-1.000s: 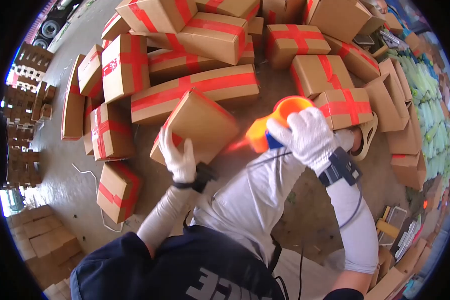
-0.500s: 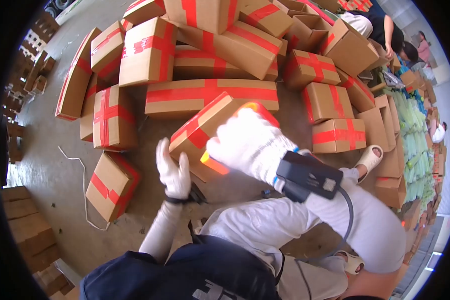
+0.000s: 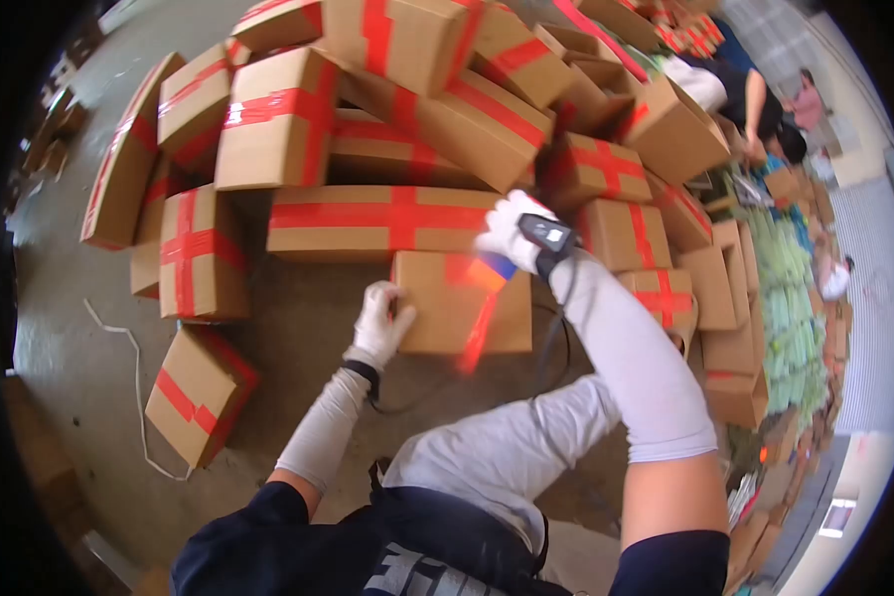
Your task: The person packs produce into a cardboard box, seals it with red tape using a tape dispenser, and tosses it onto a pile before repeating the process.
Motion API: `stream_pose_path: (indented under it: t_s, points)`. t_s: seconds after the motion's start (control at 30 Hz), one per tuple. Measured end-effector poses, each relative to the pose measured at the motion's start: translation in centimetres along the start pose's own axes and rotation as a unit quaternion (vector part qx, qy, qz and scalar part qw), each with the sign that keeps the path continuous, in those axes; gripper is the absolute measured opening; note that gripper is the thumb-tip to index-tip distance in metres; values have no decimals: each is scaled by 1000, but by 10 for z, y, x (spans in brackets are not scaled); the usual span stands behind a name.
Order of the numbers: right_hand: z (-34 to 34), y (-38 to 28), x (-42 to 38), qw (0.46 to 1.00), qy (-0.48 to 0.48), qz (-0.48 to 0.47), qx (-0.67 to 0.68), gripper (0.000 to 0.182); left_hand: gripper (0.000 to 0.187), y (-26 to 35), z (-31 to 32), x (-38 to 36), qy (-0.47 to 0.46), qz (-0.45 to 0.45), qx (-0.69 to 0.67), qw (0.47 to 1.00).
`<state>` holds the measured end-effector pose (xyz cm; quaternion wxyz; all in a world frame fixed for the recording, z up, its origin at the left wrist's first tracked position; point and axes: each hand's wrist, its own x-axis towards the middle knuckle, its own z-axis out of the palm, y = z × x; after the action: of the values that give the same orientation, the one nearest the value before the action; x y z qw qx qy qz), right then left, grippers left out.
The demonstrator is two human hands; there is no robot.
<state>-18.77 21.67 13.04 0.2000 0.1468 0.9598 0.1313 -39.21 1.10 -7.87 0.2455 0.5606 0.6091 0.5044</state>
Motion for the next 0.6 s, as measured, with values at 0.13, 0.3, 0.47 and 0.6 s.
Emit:
stream_pose_path:
  t_s: [0.13, 0.3, 0.47, 0.6]
  points:
    - [93, 3, -95, 989, -85, 106, 51, 39, 63, -7, 2, 35, -108, -171, -190, 961]
    - [131, -9, -138, 941, 209, 264, 23, 61, 84, 29, 16, 42, -98, -114, 27, 988]
    - [11, 23, -74, 924, 378, 50, -26, 39, 85, 39, 10, 66, -105, -63, 214, 969]
    - [-6, -2, -34, 933, 357, 48, -21, 28, 40, 50, 60, 121, -201, -111, 310, 923]
